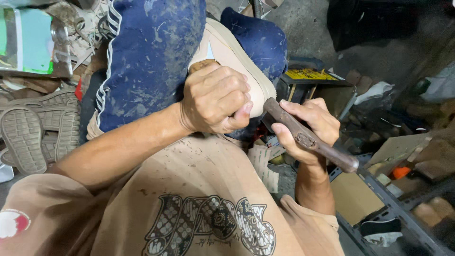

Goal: The person removes blue tape from the sole and sides of a beige shoe, then uses a wooden mallet to tap along the shoe's edge and sole. The person rotates the shoe to access different areas while working on their lap.

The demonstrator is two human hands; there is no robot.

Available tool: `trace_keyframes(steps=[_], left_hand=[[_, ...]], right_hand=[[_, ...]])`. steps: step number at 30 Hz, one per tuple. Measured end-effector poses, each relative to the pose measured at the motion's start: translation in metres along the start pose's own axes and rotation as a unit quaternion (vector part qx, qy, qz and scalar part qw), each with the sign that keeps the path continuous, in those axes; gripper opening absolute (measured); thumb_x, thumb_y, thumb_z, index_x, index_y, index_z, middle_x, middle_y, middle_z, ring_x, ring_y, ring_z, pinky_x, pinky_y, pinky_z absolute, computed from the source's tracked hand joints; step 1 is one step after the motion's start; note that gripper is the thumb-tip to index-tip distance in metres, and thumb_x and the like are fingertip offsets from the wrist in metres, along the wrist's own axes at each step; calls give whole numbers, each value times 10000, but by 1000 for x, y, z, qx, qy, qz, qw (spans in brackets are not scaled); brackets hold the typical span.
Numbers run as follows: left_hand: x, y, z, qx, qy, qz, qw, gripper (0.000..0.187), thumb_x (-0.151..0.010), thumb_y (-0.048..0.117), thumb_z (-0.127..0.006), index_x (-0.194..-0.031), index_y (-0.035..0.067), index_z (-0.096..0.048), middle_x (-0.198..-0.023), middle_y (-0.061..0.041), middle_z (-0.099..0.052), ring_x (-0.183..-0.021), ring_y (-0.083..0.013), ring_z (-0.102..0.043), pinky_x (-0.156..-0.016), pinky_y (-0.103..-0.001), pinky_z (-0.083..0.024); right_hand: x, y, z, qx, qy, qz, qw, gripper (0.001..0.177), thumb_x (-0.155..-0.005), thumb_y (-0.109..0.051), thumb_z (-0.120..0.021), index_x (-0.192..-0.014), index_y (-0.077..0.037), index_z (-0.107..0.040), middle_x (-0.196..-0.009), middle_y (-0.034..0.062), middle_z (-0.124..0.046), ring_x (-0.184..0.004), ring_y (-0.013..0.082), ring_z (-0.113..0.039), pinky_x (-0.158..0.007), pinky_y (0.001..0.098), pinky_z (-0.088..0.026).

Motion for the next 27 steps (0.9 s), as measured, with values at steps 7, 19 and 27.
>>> trace_keyframes(steps=[7,19,27], left_hand=[[2,-2,-2,7,-1,8,1000,388,-1017,190,-522,-641,98,-553,-677,-57,-574,-631,-260,-667,-569,-331,-512],[27,10,36,63,-4,283,957,423,-1067,494,-447,-1020,83,-536,-1054,-126,-512,-1054,-325,-542,-930,-439,-451],[96,-60,-21,217,258,787,517,163,-747,222,-732,-781,114,-613,-664,-4,-563,-637,-141,-547,-695,-284,-453]], right_hand=[[-22,16,0,-12,-58,-51,997,304,-777,-196,-872,-993,11,-819,-632,102,-657,-543,243,-587,-622,342,-500],[-59,19,-1,-128,-252,-145,948,257,-760,-164,-842,-963,-22,-777,-700,175,-677,-587,131,-569,-519,293,-455],[35,51,11,-121,70,-204,969,438,-865,-337,-688,-1123,18,-687,-1063,165,-719,-944,237,-705,-864,309,-567]])
Point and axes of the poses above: each hand's wrist, its own x-axis away from the middle knuckle, its own z-axis out of the back of the hand, y = z × x, the point moved 8 cm from there along -x, towards the middle knuckle
